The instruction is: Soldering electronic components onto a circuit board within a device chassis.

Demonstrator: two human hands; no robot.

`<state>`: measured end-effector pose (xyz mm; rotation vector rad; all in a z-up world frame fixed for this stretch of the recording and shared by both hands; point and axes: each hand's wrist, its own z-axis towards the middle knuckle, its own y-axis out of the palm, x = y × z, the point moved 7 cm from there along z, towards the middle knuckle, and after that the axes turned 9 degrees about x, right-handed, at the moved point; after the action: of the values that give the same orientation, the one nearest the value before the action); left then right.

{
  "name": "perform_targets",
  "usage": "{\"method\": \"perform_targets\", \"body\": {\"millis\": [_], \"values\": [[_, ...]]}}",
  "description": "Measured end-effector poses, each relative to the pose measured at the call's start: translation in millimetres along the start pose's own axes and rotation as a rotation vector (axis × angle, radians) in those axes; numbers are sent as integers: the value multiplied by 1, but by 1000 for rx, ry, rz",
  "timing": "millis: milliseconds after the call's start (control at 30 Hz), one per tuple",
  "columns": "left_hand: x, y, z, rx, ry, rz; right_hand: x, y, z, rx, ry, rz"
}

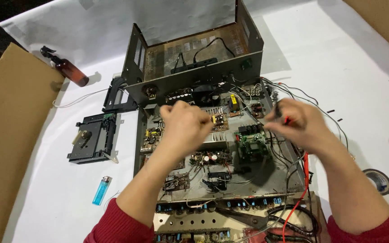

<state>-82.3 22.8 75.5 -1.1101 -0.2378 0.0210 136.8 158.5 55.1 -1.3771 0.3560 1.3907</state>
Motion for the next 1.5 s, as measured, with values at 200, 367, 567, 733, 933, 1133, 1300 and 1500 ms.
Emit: {"method": "perform_targets", "body": {"millis": [200,367,567,733,933,1133,1300,1500], "values": [[16,40,46,-324,-160,232,62,-38,24,337,316,49],[18,109,55,-132,-30,166,113,-23,36,393,253,44],[18,134,49,-57,44,96,95,-9,34,326,175,28],[23,132,48,-10,72,107,103,1,37,283,150,19],[30,129,47,-6,98,101,102,5,37,269,59,9],[32,131,45,29,94,138,105,10,38,246,30,-22],[34,126,43,76,100,157,99,9,37,255,-9,-2],[35,122,43,89,103,134,100,10,37,253,-13,1]]}}
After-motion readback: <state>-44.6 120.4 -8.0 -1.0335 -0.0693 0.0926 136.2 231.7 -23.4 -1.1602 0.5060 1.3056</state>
